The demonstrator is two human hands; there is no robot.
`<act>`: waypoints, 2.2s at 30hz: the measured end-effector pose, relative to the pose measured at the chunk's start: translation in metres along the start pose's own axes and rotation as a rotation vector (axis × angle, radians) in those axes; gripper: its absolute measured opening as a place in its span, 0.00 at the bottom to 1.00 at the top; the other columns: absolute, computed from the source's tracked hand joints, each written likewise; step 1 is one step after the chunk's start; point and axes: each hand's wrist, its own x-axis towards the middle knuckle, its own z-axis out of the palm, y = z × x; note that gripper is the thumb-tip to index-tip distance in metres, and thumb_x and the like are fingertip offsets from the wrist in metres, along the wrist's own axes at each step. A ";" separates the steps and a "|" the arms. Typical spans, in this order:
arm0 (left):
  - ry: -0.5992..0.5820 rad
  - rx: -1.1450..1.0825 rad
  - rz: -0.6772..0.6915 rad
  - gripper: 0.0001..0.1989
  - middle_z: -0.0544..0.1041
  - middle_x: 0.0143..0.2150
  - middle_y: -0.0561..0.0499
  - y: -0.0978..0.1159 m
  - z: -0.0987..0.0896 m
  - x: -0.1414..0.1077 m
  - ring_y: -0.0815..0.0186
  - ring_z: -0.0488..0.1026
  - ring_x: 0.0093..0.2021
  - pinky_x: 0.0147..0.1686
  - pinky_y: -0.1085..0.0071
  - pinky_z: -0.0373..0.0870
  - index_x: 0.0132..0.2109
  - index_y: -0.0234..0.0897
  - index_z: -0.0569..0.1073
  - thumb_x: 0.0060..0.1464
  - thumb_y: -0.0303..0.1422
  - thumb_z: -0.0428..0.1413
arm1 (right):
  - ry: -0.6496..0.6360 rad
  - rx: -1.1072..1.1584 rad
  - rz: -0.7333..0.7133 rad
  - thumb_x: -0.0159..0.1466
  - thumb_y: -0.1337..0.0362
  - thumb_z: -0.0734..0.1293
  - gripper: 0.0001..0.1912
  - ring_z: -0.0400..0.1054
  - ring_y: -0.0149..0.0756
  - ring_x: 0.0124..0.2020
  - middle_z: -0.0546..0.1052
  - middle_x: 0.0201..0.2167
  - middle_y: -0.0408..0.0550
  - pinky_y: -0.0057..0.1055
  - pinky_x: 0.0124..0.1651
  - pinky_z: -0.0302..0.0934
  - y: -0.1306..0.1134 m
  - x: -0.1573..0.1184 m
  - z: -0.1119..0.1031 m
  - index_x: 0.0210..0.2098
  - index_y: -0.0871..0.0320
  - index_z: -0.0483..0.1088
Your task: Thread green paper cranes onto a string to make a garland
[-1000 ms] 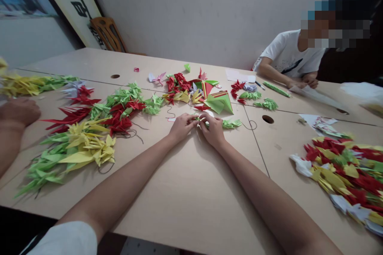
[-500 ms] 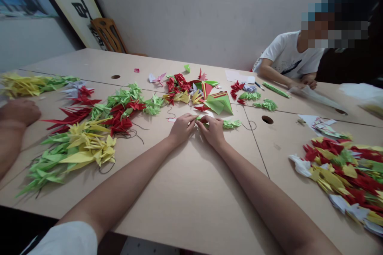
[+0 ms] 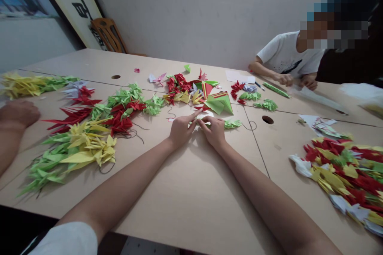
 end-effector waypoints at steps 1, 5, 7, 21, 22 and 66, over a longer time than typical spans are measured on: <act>0.002 -0.002 -0.006 0.22 0.81 0.38 0.51 0.001 0.000 0.000 0.70 0.74 0.33 0.40 0.73 0.68 0.60 0.42 0.69 0.59 0.31 0.52 | 0.001 0.005 0.000 0.68 0.54 0.58 0.18 0.72 0.37 0.36 0.80 0.33 0.46 0.36 0.49 0.51 0.000 0.000 0.000 0.31 0.57 0.72; 0.051 -0.110 -0.097 0.19 0.80 0.35 0.53 0.001 0.001 0.002 0.71 0.73 0.31 0.38 0.75 0.69 0.53 0.42 0.75 0.55 0.28 0.53 | 0.026 0.012 0.015 0.67 0.60 0.58 0.15 0.72 0.38 0.34 0.80 0.33 0.47 0.36 0.48 0.53 0.002 0.000 0.001 0.33 0.57 0.74; 0.084 -0.174 -0.139 0.16 0.80 0.33 0.53 -0.001 0.002 0.004 0.71 0.73 0.30 0.36 0.75 0.69 0.49 0.40 0.77 0.54 0.26 0.53 | 0.048 0.014 0.032 0.66 0.62 0.59 0.13 0.72 0.39 0.34 0.80 0.33 0.48 0.37 0.49 0.53 0.004 0.001 0.003 0.34 0.57 0.74; 0.092 -0.384 -0.244 0.08 0.79 0.31 0.50 -0.010 0.007 0.006 0.68 0.76 0.31 0.33 0.73 0.72 0.35 0.35 0.74 0.52 0.36 0.60 | 0.020 0.079 -0.046 0.68 0.57 0.59 0.16 0.73 0.42 0.42 0.80 0.40 0.50 0.38 0.50 0.57 0.011 0.002 0.006 0.39 0.56 0.77; 0.106 -0.409 -0.252 0.08 0.79 0.30 0.50 -0.011 0.008 0.006 0.68 0.76 0.31 0.33 0.72 0.72 0.34 0.35 0.74 0.51 0.36 0.60 | 0.020 0.069 -0.048 0.69 0.57 0.59 0.16 0.73 0.42 0.42 0.81 0.39 0.50 0.38 0.50 0.57 0.012 0.002 0.006 0.39 0.56 0.77; 0.110 -0.803 -0.402 0.08 0.73 0.26 0.54 -0.018 0.010 0.015 0.70 0.70 0.27 0.27 0.75 0.67 0.29 0.34 0.70 0.41 0.32 0.61 | 0.179 0.243 -0.031 0.59 0.66 0.60 0.06 0.62 0.33 0.26 0.71 0.24 0.44 0.30 0.33 0.55 0.000 0.000 0.004 0.27 0.57 0.67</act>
